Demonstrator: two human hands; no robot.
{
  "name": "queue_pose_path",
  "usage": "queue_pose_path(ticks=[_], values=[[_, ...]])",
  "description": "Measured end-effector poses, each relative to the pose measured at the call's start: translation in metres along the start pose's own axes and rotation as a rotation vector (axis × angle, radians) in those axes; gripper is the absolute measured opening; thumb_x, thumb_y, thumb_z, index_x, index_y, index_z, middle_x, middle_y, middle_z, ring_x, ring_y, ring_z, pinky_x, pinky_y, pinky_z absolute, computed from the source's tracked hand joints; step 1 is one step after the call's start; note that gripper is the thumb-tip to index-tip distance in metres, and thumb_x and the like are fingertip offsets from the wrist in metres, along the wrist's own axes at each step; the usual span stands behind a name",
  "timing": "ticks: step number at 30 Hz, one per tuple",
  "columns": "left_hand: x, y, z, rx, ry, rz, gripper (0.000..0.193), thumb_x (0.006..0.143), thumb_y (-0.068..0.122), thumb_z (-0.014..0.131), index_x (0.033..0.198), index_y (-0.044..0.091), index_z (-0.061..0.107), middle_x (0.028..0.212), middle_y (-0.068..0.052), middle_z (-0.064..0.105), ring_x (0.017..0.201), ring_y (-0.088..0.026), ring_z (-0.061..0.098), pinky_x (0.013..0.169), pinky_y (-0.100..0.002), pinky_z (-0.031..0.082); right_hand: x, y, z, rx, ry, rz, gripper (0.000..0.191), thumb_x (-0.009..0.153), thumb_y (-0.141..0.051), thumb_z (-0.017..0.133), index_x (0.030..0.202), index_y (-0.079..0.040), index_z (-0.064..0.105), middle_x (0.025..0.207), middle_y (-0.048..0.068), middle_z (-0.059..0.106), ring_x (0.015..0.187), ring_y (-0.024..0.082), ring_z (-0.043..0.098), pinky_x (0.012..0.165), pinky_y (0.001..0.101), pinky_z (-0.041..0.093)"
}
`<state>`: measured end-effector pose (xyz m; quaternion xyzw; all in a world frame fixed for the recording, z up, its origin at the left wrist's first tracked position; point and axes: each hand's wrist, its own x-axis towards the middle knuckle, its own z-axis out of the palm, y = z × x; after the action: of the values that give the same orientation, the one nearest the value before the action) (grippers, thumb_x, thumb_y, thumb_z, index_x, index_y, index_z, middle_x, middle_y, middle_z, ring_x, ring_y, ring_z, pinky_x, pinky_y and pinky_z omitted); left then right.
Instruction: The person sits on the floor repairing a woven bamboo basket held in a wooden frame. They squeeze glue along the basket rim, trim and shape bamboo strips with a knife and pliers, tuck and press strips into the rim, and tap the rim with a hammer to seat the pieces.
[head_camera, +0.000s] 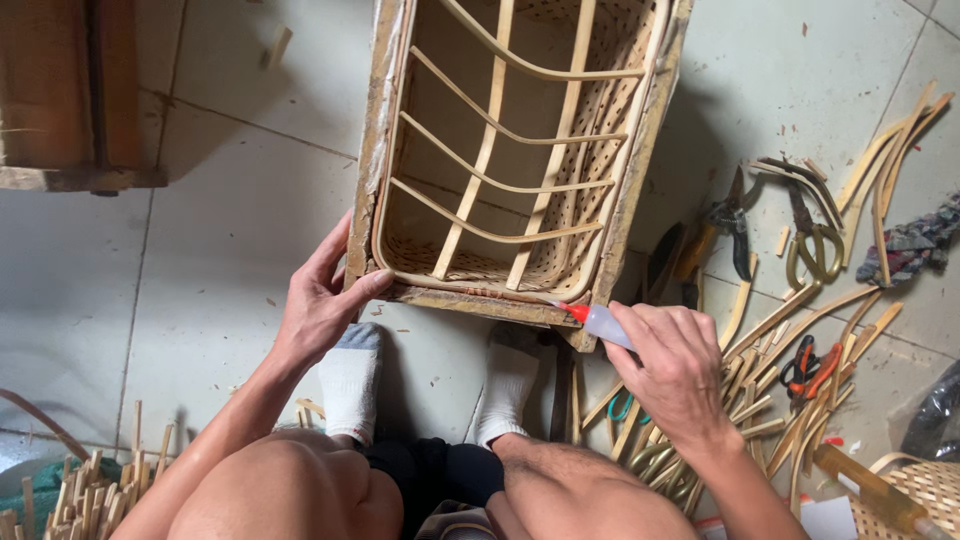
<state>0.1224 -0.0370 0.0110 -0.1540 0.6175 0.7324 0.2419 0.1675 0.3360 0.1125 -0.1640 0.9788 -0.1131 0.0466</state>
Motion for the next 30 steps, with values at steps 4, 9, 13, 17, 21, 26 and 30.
queue_pose_path(ticks=[4,9,13,17,21,26,30], values=[[0.004,-0.003,0.000,-0.020,-0.041,0.021,0.090,0.087,0.018,0.078,0.162,0.009,0.030,0.166,-0.013,0.040,0.145,-0.023,0.047,0.120,-0.038,0.042,0.007,-0.004,-0.003,0.070,0.008,0.028,0.047,0.071,-0.014,0.086,0.115,-0.006,0.072,0.101,0.005,0.071,0.095,0.024,0.063,0.089,0.0420,0.044],[0.009,-0.004,-0.002,-0.023,-0.095,0.002,0.098,0.083,0.018,0.081,0.163,0.010,0.024,0.167,-0.009,0.034,0.146,-0.023,0.044,0.119,-0.039,0.039,0.019,-0.009,0.005,0.051,0.005,-0.014,0.047,0.071,-0.015,0.086,0.115,-0.005,0.072,0.101,0.005,0.070,0.094,0.024,0.063,0.088,0.0418,0.044],[0.010,-0.007,0.002,-0.046,-0.062,-0.055,0.099,0.080,0.015,0.081,0.162,0.011,0.026,0.165,-0.008,0.038,0.144,-0.023,0.046,0.116,-0.038,0.041,0.026,-0.009,0.005,0.034,-0.032,-0.063,0.046,0.071,-0.017,0.086,0.113,-0.004,0.073,0.100,0.005,0.072,0.090,0.023,0.063,0.085,0.0414,0.044],[0.012,-0.011,0.005,-0.053,-0.044,-0.012,0.096,0.081,0.013,0.081,0.162,0.008,0.029,0.165,-0.009,0.039,0.145,-0.022,0.046,0.119,-0.037,0.038,0.029,-0.009,-0.002,0.033,-0.044,-0.070,0.046,0.071,-0.018,0.086,0.112,-0.005,0.073,0.098,0.005,0.072,0.089,0.022,0.064,0.086,0.0412,0.044],[0.014,-0.017,0.008,-0.061,-0.030,0.023,0.094,0.081,0.013,0.082,0.161,0.007,0.032,0.164,-0.010,0.040,0.144,-0.021,0.046,0.121,-0.037,0.036,0.034,-0.013,-0.003,0.080,-0.032,-0.040,0.046,0.071,-0.021,0.086,0.112,-0.006,0.073,0.096,0.005,0.071,0.089,0.022,0.064,0.087,0.0409,0.043],[0.016,-0.020,0.011,-0.047,-0.015,0.052,0.092,0.082,0.014,0.082,0.160,0.006,0.034,0.163,-0.011,0.042,0.145,-0.020,0.045,0.123,-0.037,0.034,0.045,-0.017,0.010,0.029,-0.041,-0.122,0.046,0.071,-0.021,0.086,0.113,-0.005,0.073,0.097,0.005,0.073,0.089,0.021,0.065,0.087,0.0404,0.044],[0.016,-0.020,0.012,-0.043,-0.010,0.037,0.093,0.081,0.016,0.083,0.160,0.007,0.034,0.161,-0.011,0.043,0.143,-0.021,0.047,0.123,-0.039,0.036,0.049,-0.017,0.012,-0.025,-0.076,-0.167,0.046,0.072,-0.021,0.086,0.114,-0.005,0.074,0.096,0.004,0.074,0.088,0.021,0.065,0.087,0.0404,0.044]])
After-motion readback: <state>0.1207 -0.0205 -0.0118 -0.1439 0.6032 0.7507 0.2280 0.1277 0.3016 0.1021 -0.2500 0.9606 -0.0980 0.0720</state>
